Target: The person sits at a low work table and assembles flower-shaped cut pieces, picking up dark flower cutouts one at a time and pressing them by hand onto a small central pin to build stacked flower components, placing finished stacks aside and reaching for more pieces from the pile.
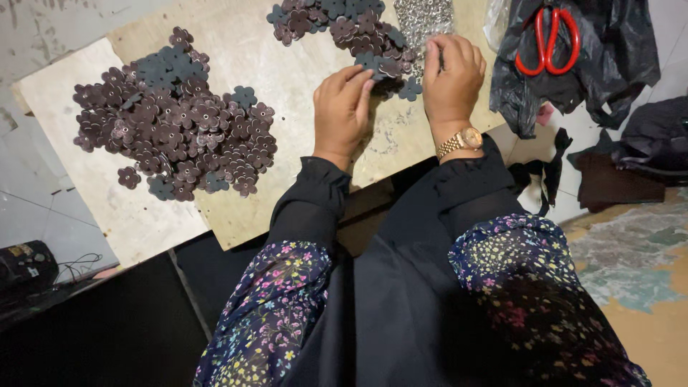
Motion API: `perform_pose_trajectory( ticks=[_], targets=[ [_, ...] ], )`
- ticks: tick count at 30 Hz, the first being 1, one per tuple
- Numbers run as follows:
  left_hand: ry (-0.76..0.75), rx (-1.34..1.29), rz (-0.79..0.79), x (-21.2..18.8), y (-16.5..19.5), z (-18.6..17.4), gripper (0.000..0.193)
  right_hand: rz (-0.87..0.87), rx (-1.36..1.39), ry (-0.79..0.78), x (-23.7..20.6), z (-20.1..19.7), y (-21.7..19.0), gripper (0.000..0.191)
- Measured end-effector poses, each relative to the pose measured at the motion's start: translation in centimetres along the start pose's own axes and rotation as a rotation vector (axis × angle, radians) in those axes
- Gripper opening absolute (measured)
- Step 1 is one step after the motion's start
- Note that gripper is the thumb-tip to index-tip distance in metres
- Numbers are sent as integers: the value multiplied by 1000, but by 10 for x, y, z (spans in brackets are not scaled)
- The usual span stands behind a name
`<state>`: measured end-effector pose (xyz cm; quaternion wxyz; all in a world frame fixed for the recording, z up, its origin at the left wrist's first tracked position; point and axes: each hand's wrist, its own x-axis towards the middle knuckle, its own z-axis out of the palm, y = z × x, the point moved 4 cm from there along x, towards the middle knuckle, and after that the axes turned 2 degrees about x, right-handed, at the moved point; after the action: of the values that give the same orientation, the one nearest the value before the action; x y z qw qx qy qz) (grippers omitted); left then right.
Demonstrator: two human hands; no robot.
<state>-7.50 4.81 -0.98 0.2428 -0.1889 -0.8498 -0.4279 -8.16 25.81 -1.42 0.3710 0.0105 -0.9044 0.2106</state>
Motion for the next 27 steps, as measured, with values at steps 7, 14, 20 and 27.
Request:
perform_pose_trajectory(
  ticks=[7, 14, 20, 27],
  targets=[
    [203, -997, -581, -38, -32, 5, 19, 174, 194, 2, -3, 0, 7, 6],
    [101, -1244, -914, -69, -48, -18, 23, 94, 280, 71, -11, -16, -3, 9],
    [13, -1249, -907, -86, -39, -26, 26, 341, 633, -90, -43, -19, -40, 4],
    [-102, -1061, -887, -100, -50, -21, 19, 335, 886, -418, -71, -19, -119, 9]
  ],
)
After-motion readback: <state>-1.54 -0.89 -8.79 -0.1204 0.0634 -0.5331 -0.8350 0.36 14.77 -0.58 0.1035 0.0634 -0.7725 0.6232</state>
